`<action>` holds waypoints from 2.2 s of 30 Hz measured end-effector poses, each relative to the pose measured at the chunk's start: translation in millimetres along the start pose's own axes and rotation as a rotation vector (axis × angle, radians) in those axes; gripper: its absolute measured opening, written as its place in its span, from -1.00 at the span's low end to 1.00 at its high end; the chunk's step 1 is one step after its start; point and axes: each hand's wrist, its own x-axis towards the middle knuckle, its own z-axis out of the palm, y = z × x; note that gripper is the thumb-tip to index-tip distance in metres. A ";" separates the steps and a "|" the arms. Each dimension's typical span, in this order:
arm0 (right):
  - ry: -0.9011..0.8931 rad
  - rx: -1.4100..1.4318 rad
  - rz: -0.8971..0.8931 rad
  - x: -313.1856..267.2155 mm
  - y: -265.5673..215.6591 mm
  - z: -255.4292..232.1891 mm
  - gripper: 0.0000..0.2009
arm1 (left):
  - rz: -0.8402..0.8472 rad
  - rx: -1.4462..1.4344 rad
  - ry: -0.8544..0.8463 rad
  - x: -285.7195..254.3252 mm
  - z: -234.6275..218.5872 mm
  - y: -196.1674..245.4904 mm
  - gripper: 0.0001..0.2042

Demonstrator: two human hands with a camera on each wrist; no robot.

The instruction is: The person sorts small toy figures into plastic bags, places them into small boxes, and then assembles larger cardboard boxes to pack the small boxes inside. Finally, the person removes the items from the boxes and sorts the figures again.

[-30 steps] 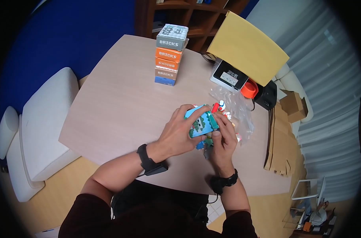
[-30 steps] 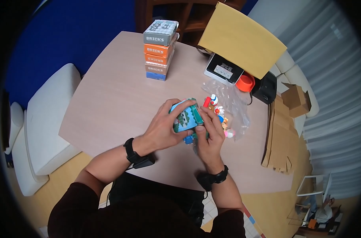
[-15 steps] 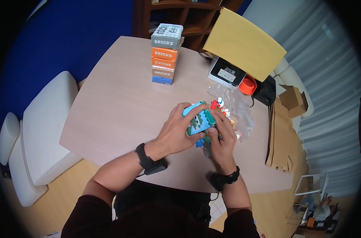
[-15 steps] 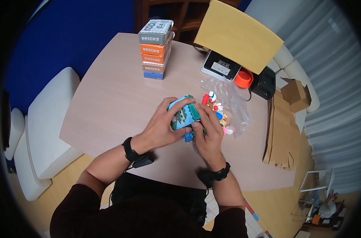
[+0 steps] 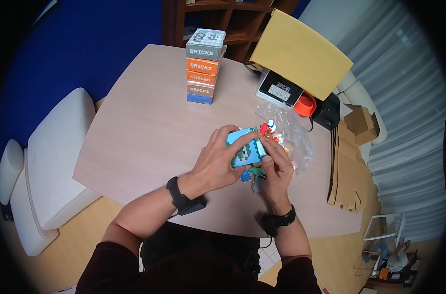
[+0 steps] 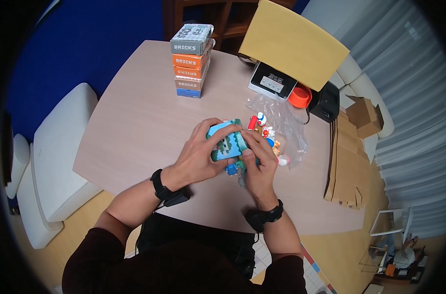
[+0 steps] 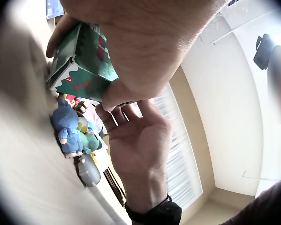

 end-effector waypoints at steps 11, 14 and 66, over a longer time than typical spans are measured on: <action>-0.040 -0.192 -0.150 -1.1 -4.7 4.4 -0.54 | -0.005 -0.035 0.031 0.2 -0.1 1.5 -0.11; -0.027 -0.239 -0.163 -1.2 -9.7 5.5 -0.54 | 0.003 -0.062 0.030 0.4 1.5 -0.5 -0.10; -0.020 -0.132 -0.130 -8.1 -5.1 9.4 -0.42 | 0.166 0.048 0.091 2.3 9.2 2.6 -0.17</action>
